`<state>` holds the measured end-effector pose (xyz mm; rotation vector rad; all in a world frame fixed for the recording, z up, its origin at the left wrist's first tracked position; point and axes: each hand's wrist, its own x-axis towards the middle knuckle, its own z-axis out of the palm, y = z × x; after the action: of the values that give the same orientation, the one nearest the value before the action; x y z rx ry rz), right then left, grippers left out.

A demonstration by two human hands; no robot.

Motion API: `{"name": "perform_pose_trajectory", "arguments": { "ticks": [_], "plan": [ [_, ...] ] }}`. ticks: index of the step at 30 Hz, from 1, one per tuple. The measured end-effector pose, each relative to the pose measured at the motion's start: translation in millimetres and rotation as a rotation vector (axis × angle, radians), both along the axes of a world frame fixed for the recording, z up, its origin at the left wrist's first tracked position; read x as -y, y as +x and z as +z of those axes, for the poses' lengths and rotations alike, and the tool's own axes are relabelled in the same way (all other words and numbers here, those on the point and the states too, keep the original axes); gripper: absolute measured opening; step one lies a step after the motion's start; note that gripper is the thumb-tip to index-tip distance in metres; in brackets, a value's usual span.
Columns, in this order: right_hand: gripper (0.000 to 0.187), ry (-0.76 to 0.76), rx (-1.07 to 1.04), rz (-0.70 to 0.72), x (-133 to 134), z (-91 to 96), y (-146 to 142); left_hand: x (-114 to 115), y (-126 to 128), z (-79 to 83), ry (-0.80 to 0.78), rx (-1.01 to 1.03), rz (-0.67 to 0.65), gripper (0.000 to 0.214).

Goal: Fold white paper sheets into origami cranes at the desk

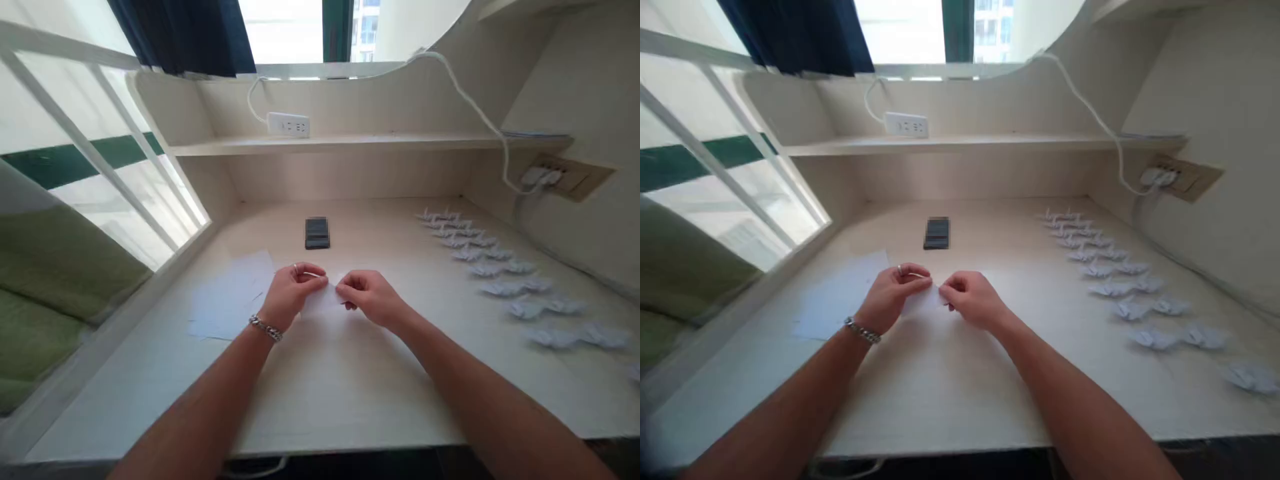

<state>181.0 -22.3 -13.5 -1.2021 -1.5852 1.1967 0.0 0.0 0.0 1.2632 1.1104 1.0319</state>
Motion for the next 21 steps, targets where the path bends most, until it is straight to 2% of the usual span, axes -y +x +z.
{"name": "perform_pose_trajectory", "arguments": {
  "ticks": [6,15,21],
  "plan": [
    [0.016,0.010,-0.046,-0.011,-1.8,1.6,-1.2,3.8,4.3,2.7,0.005,0.088,0.003,0.036],
    [0.018,0.052,-0.037,-0.046,-1.7,-0.4,0.5,0.6,3.3,2.1,0.020,0.178,0.039,0.036],
    [0.019,0.053,-0.035,-0.051,-1.3,1.1,1.0,2.3,2.1,2.7,0.044,0.039,0.013,0.036]
  ]
}}
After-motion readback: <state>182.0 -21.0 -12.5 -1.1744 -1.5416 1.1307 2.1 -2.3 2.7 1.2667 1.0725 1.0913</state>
